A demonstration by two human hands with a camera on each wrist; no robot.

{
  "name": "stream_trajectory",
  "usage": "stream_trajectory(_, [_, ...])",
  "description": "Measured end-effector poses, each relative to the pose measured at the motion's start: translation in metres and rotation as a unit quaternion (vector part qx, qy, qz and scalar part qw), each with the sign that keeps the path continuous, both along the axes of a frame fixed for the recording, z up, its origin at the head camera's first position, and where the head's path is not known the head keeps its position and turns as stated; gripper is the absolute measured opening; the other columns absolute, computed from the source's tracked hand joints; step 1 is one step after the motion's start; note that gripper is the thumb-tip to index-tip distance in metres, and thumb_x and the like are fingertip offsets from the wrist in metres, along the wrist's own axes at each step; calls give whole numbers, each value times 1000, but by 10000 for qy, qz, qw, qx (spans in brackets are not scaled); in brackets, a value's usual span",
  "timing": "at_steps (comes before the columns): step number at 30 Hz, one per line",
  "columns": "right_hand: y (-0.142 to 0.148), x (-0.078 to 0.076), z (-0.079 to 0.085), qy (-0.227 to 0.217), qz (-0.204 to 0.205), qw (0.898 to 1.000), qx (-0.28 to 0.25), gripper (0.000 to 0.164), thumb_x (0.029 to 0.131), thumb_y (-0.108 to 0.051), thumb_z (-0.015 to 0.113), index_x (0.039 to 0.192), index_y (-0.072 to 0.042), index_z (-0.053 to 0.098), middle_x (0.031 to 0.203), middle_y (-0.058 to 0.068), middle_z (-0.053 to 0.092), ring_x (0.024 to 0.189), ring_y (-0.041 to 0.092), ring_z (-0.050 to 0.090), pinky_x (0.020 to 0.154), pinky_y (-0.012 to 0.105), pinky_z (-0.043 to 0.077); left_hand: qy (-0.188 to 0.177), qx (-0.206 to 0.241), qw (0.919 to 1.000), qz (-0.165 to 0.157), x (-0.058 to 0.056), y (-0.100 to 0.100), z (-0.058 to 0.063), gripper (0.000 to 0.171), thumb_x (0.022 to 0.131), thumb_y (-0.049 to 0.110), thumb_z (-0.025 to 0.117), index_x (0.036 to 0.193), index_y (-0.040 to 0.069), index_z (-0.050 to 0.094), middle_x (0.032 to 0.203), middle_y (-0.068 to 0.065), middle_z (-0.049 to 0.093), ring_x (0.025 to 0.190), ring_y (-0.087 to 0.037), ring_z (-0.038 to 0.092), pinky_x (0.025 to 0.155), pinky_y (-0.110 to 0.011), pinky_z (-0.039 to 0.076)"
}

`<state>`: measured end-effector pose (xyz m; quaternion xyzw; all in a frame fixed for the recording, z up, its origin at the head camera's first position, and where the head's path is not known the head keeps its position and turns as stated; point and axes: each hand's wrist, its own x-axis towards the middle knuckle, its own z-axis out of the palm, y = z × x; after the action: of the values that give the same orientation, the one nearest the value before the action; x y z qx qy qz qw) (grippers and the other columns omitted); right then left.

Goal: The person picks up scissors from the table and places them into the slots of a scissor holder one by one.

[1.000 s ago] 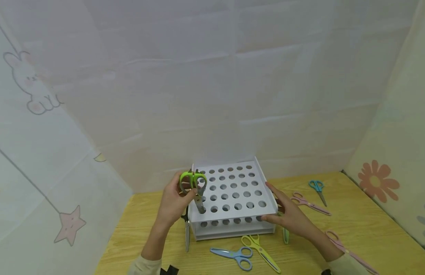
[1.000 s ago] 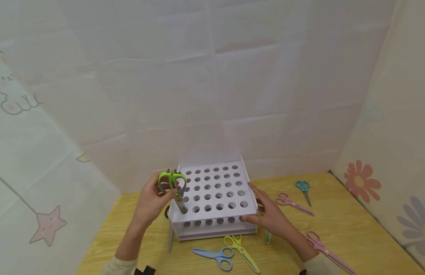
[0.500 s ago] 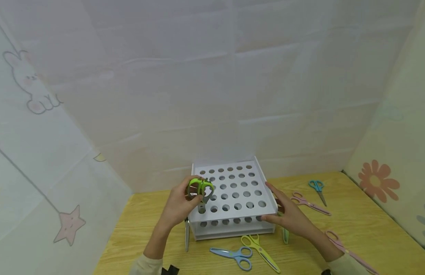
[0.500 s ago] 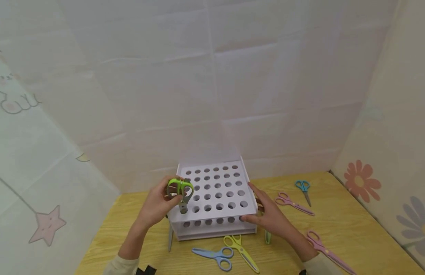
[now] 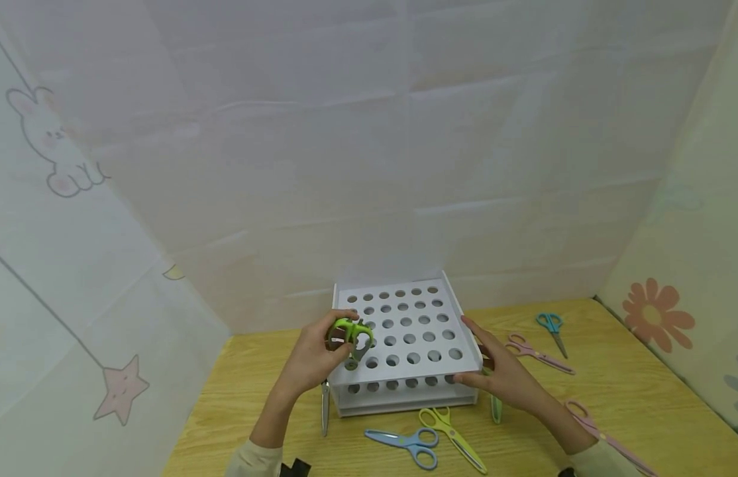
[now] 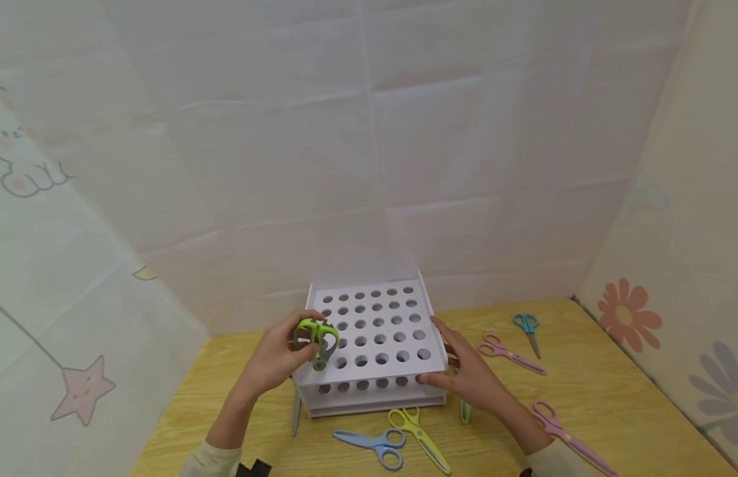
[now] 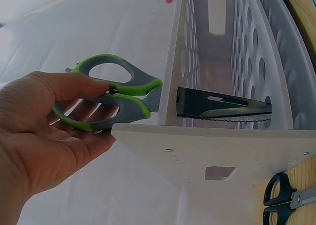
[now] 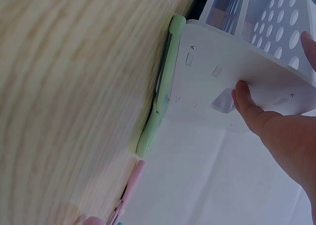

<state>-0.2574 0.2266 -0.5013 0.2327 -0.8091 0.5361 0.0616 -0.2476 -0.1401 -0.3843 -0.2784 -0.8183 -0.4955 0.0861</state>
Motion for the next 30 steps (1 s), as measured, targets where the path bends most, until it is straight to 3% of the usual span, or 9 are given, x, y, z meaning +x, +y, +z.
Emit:
stream_trajectory(6, [0,0,0,-8,2,10000,30,104,83,-26,86,164,-22,21,159,20,29,129,42,51,94,36,52,50,-224,9997,-60,-18,-7,-25,49,86,-15,71,129,6,62,110,-9,69,94,-27,69,70,-36,58])
stream_trajectory(11, [0,0,-1,-23,-31,10000,91,104,83,-28,86,164,-24,21,159,20,28,129,43,50,94,36,51,-50,-383,9991,-191,-25,-12,-32,50,89,-9,71,131,16,62,112,-5,68,95,-19,68,71,-32,57])
stream_trajectory(17, [1,-1,-2,-48,-40,10000,51,106,82,-26,87,164,-21,20,158,21,29,128,42,52,93,31,51,-30,-529,9982,-294,-26,-15,-31,49,93,-2,71,135,19,60,118,-4,67,99,-18,68,73,-33,57])
stream_trajectory(22, [2,-1,-1,24,15,10000,24,106,83,-25,87,164,-19,20,157,21,31,125,41,54,92,31,52,-140,-275,9985,-446,-27,-22,-27,45,96,12,73,138,15,58,129,-3,63,106,-18,65,90,-38,54])
stream_trajectory(26, [2,-1,-2,27,8,10000,49,105,83,-25,87,164,-21,20,157,21,31,125,40,53,92,34,53,-152,-157,9991,-368,-26,-30,-21,47,96,26,74,138,16,58,130,-1,62,114,-16,60,98,-42,49])
stream_trajectory(30, [1,-1,-2,12,-13,10000,57,105,83,-25,86,164,-21,20,157,20,31,126,41,53,92,31,52,-88,-7,9998,-177,-26,-40,-17,42,97,30,72,135,19,59,125,-2,64,116,-17,60,99,-45,48])
